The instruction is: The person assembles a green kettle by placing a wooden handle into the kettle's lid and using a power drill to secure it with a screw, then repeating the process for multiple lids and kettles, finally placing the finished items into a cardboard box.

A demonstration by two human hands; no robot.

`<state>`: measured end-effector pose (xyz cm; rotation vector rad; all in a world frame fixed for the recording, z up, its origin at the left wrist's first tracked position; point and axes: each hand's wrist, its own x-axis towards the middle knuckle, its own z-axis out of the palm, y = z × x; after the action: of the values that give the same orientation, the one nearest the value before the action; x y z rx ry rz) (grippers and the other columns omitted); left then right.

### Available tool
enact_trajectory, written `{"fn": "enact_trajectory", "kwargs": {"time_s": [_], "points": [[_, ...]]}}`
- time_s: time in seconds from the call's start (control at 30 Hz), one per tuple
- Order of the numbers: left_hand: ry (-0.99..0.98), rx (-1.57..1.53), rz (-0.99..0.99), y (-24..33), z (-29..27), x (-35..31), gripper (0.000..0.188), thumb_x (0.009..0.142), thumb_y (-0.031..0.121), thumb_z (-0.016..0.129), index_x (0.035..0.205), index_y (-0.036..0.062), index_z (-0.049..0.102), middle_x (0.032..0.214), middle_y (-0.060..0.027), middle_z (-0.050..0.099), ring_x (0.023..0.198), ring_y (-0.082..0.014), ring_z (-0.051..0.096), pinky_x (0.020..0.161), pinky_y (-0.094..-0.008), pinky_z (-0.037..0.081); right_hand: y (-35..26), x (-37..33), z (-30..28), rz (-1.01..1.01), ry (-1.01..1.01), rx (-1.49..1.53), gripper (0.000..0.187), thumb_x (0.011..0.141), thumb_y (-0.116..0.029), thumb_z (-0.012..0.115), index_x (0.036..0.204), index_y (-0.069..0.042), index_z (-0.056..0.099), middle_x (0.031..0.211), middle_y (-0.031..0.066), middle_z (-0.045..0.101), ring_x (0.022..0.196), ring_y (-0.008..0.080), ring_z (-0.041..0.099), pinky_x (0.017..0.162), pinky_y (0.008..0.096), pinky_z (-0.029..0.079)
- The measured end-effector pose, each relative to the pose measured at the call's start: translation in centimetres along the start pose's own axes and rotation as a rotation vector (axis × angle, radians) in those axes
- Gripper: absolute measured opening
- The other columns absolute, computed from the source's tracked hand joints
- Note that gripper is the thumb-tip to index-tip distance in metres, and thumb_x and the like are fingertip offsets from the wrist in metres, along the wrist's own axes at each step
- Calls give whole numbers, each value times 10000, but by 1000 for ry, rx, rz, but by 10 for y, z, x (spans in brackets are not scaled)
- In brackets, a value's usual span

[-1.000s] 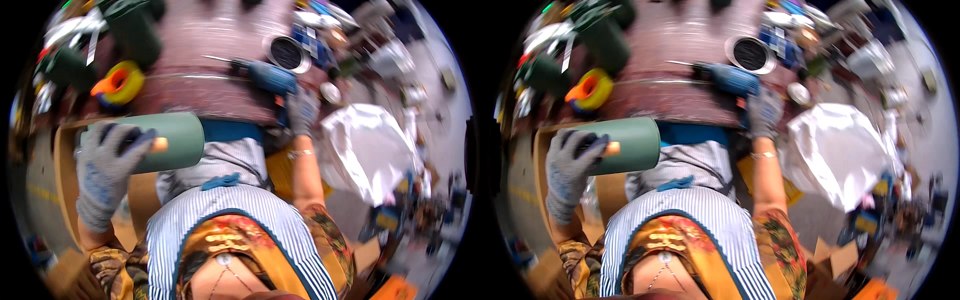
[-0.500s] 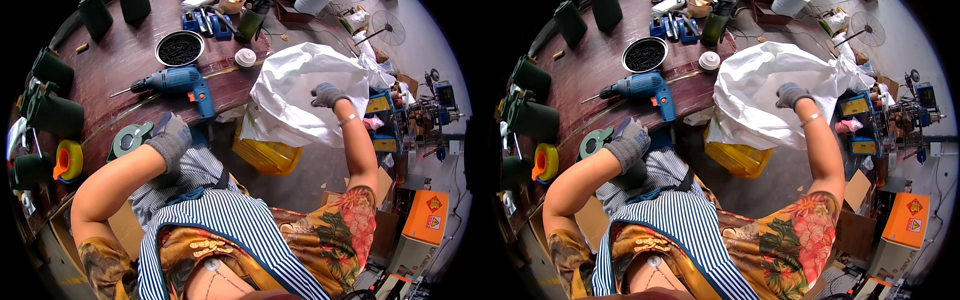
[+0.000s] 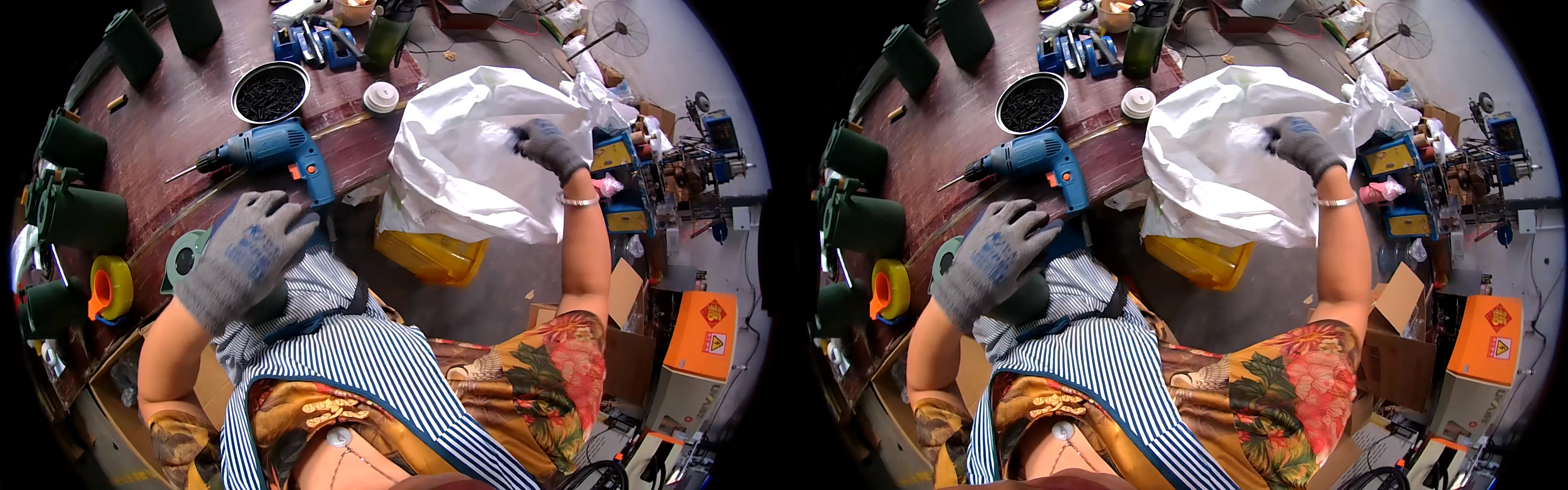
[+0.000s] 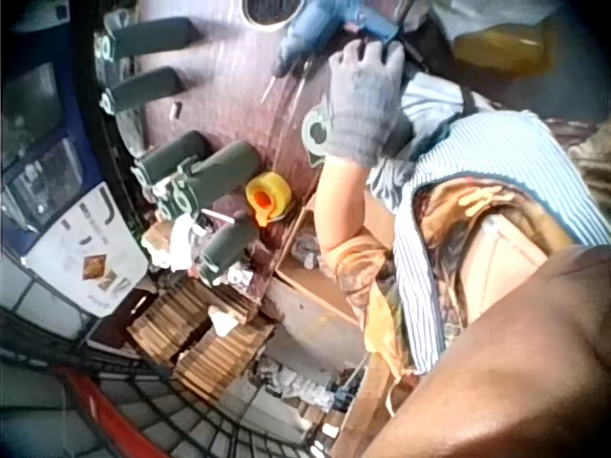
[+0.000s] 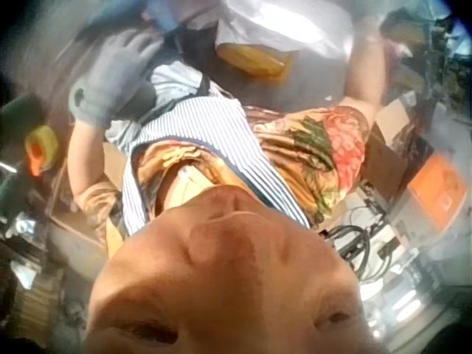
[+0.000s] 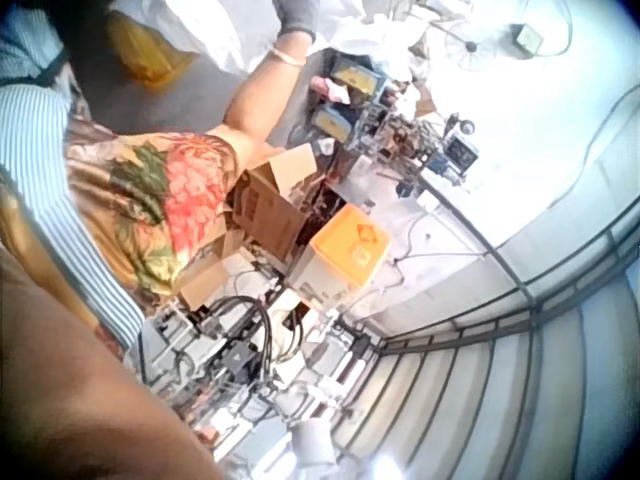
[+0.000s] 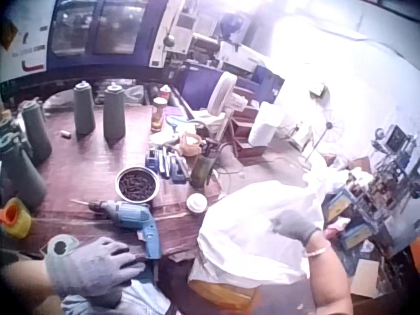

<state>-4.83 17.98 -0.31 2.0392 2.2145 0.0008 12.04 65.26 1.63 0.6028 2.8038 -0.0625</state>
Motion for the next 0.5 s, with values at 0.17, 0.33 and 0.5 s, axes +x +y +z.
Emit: {"fn": "enact_trajectory", "kwargs": {"time_s": [0.17, 0.33, 0.5], "points": [[264, -269, 66, 27, -30, -14, 588, 834, 254, 737, 1386, 135, 577, 1362, -132, 573, 1289, -348, 527, 1082, -466, 429, -20, -59, -20, 76, 615, 289, 439, 841, -113, 576, 1268, -68, 663, 913, 134, 726, 770, 249, 682, 750, 358, 531], [716, -1198, -144, 49, -27, 9, 803, 839, 281, 812, 1495, 35, 419, 1446, -202, 493, 1271, -322, 571, 1091, -423, 460, -118, -92, -33, -220, 827, 895, 383, 907, -79, 634, 1268, 49, 621, 1115, 89, 699, 995, 139, 636, 902, 294, 514], [1076, -1218, -269, 14, -2, 14, 561, 849, 246, 797, 1323, 13, 610, 1122, -121, 693, 1054, -215, 671, 926, -367, 555, -212, -70, -11, -602, 663, 1331, 371, 913, -46, 624, 1269, 57, 621, 1227, 104, 678, 1064, 161, 635, 965, 312, 496]]}}
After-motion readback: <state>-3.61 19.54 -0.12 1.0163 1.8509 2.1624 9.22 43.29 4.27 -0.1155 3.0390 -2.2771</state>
